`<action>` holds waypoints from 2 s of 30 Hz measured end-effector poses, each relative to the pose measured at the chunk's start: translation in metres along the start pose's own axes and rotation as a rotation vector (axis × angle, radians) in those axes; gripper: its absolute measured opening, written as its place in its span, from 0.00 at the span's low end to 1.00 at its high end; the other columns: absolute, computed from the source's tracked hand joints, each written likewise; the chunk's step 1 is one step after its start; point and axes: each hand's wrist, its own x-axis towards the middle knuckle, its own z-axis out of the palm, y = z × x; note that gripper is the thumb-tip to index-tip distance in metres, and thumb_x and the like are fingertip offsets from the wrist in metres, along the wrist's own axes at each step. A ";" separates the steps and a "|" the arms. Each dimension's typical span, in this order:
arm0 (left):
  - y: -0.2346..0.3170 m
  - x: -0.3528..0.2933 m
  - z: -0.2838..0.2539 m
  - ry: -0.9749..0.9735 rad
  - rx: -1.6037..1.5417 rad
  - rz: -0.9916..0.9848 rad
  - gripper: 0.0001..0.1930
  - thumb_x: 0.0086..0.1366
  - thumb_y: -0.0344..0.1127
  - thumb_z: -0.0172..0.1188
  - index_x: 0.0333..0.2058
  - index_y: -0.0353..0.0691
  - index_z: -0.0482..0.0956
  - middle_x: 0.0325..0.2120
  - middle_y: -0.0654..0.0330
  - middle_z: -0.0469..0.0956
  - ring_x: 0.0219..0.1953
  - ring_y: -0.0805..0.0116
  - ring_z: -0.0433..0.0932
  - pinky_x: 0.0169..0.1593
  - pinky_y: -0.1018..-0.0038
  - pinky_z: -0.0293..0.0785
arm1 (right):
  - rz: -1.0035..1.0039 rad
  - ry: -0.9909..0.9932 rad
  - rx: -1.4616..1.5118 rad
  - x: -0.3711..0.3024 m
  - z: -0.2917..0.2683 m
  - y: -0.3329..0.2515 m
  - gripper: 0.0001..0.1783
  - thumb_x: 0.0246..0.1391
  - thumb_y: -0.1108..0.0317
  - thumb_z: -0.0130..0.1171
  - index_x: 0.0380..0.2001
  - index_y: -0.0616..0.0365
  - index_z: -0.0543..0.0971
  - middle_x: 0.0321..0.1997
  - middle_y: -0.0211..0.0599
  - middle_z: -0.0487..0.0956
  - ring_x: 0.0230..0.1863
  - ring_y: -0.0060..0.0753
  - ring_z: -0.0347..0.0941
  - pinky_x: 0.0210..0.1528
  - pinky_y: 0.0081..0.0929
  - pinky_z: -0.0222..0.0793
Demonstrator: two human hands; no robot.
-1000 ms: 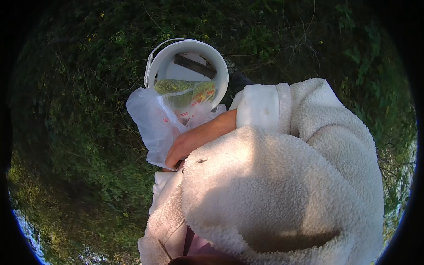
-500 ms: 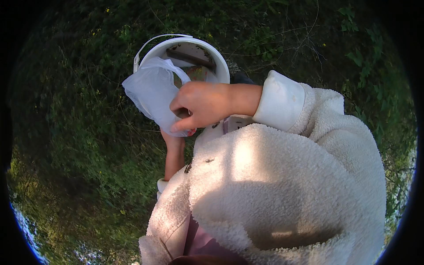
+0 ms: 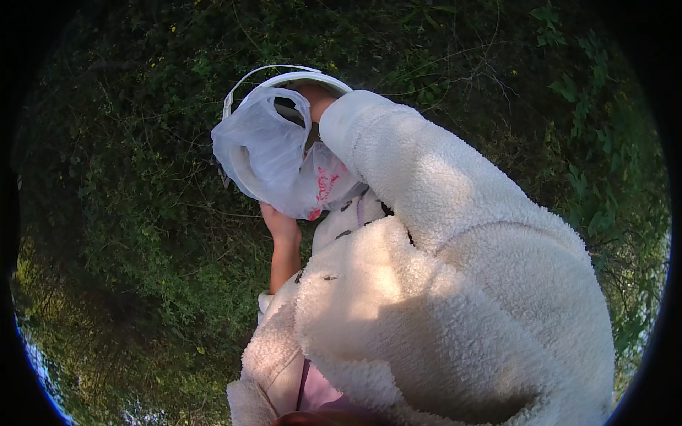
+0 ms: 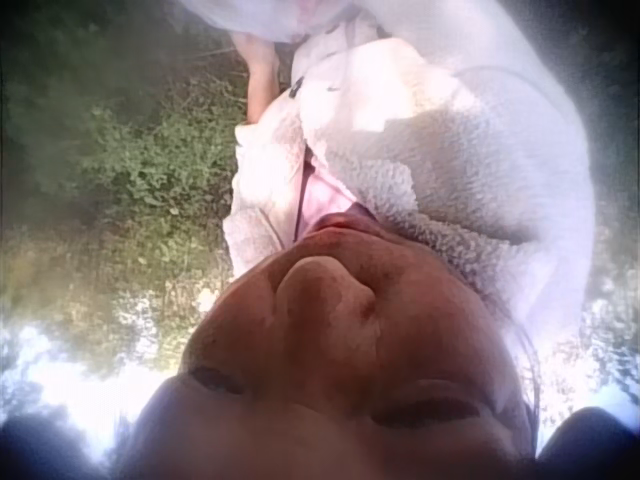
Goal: The person holds a white bucket containing green plant material, then repeatedly reaches into nearby vegetation to pluck small leaves or stems and place them into the bucket. The person continues this picking and depositing cycle throughout the clip.
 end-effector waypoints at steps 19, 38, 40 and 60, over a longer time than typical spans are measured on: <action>0.000 -0.002 -0.002 0.032 0.126 -0.113 0.24 0.56 0.27 0.51 0.51 0.30 0.59 0.48 0.52 0.65 0.50 0.64 0.65 0.54 0.73 0.57 | -0.039 -0.319 -0.161 -0.019 0.006 0.023 0.13 0.43 0.73 0.49 0.34 0.61 0.77 0.38 0.46 0.75 0.41 0.47 0.72 0.42 0.34 0.69; -0.039 0.040 -0.011 0.162 0.363 -0.303 0.17 0.51 0.27 0.48 0.40 0.27 0.62 0.36 0.45 0.69 0.39 0.55 0.72 0.43 0.67 0.69 | -0.436 0.064 -0.310 -0.061 -0.109 -0.064 0.07 0.36 0.79 0.51 0.24 0.64 0.76 0.24 0.47 0.75 0.31 0.46 0.73 0.35 0.35 0.69; -0.033 0.040 -0.004 0.161 0.406 -0.307 0.16 0.51 0.28 0.49 0.39 0.27 0.62 0.35 0.43 0.70 0.37 0.53 0.74 0.36 0.66 0.73 | -0.616 -0.105 -0.008 -0.064 -0.095 -0.083 0.11 0.37 0.78 0.51 0.30 0.64 0.74 0.26 0.45 0.75 0.33 0.45 0.72 0.36 0.36 0.68; -0.034 0.042 -0.002 0.133 0.584 -0.350 0.18 0.50 0.33 0.51 0.38 0.30 0.60 0.35 0.39 0.71 0.40 0.42 0.71 0.46 0.58 0.64 | -0.698 -0.845 -1.109 -0.016 0.013 -0.036 0.13 0.44 0.62 0.52 0.35 0.47 0.80 0.33 0.39 0.79 0.32 0.36 0.75 0.34 0.33 0.70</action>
